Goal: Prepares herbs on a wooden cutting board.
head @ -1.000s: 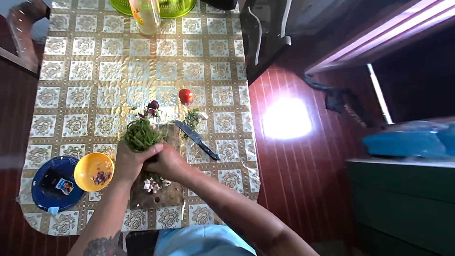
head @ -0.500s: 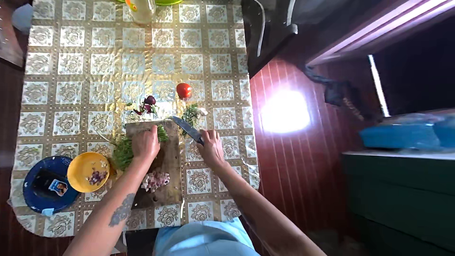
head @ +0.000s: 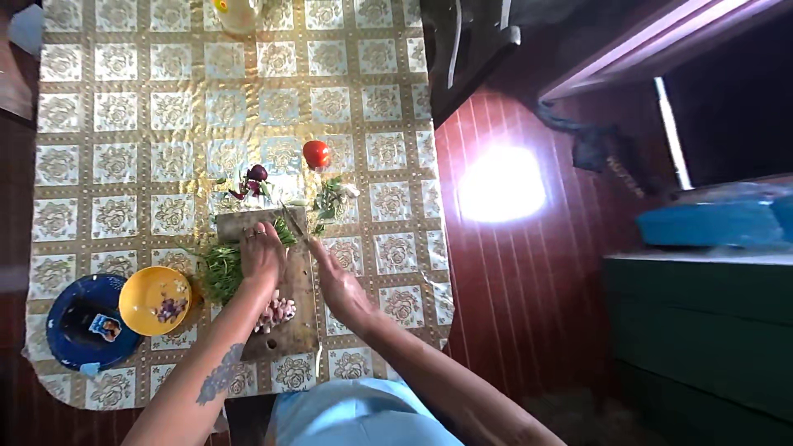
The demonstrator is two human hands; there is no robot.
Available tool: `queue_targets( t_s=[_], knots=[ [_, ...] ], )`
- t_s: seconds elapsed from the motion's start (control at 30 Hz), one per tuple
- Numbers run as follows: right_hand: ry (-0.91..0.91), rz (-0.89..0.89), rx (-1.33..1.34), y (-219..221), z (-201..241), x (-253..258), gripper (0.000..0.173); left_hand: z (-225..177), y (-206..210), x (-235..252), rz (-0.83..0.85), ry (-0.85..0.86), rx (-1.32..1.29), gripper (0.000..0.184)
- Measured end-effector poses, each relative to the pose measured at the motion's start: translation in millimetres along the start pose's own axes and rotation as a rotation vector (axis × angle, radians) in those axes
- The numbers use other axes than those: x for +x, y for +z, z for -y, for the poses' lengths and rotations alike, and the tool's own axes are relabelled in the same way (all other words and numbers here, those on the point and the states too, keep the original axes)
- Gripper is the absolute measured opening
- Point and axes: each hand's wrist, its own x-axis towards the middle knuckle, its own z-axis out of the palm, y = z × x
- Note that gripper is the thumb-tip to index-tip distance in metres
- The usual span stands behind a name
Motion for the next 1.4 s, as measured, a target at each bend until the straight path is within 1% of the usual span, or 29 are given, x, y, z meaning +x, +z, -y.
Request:
queue_targets(
  t_s=[0.1, 0.13, 0.2, 0.23, 0.27, 0.37, 0.4, 0.47, 0.6, 0.7, 0.8, 0.93, 1.0, 1.1, 1.2, 1.3, 1.4],
  knots=[
    [-0.017, 0.114, -0.056, 10.1, 7.2, 0.0, 0.07, -2.5, -3.2, -1.1, 0.042, -0.008, 0.028, 0.059],
    [-0.005, 0.135, -0.072, 12.4, 8.2, 1.8, 0.07, -1.9, -6.1, -1.4, 0.066, -0.009, 0.006, 0.065],
    [0.041, 0.186, -0.114, 13.2, 11.5, 7.1, 0.072, 2.7, -16.0, -1.3, 0.128, -0.006, -0.049, 0.089],
    [0.06, 0.206, -0.134, 12.5, 12.9, 9.9, 0.073, 6.3, -19.2, -1.9, 0.141, 0.003, -0.052, 0.096],
    [0.074, 0.218, -0.15, 11.5, 14.1, 12.2, 0.074, 10.2, -19.4, -2.9, 0.132, 0.019, -0.036, 0.093],
    [0.082, 0.235, -0.162, 11.3, 17.2, 12.3, 0.075, 22.8, -0.7, -9.2, 0.007, 0.092, 0.056, 0.056],
    [0.071, 0.221, -0.154, 11.3, 17.9, 10.9, 0.074, 24.9, 3.5, -10.7, -0.029, 0.099, 0.061, 0.05],
    [0.065, 0.206, -0.146, 10.9, 16.9, 8.7, 0.073, 23.8, 6.7, -12.0, -0.05, 0.084, 0.059, 0.047],
    [0.08, 0.264, -0.177, 8.9, 18.2, 16.2, 0.074, 19.2, 10.3, -11.2, -0.049, 0.064, 0.097, 0.038],
    [0.082, 0.29, -0.188, 8.3, 24.6, 34.2, 0.075, 17.2, 11.2, -9.1, -0.035, 0.057, 0.117, 0.036],
    [0.065, 0.255, -0.173, 15.6, 25.9, 49.4, 0.075, 19.6, 9.2, -9.9, -0.027, 0.054, 0.102, 0.034],
    [0.054, 0.284, -0.137, 20.1, 16.1, 32.9, 0.076, 21.7, 8.3, -12.3, -0.032, 0.046, 0.09, 0.032],
    [0.06, 0.292, -0.126, 19.3, 18.3, 37.7, 0.074, 21.4, 9.0, -11.5, -0.025, 0.048, 0.084, 0.032],
    [0.024, 0.222, -0.122, 27.8, 21.0, 52.7, 0.074, 21.8, 8.4, -13.9, -0.001, 0.038, 0.087, 0.035],
    [0.042, 0.28, -0.139, 26.7, 18.3, 46.7, 0.076, 22.5, 7.9, -16.2, 0.007, 0.019, 0.078, 0.034],
    [0.061, 0.314, -0.149, 27.7, 16.4, 39.3, 0.073, 24.2, 9.7, -18.4, 0.016, 0.007, 0.06, 0.035],
    [0.053, 0.262, -0.138, 30.9, 16.4, 48.9, 0.071, 24.0, 11.6, -20.8, 0.022, 0.003, 0.056, 0.035]
  ],
)
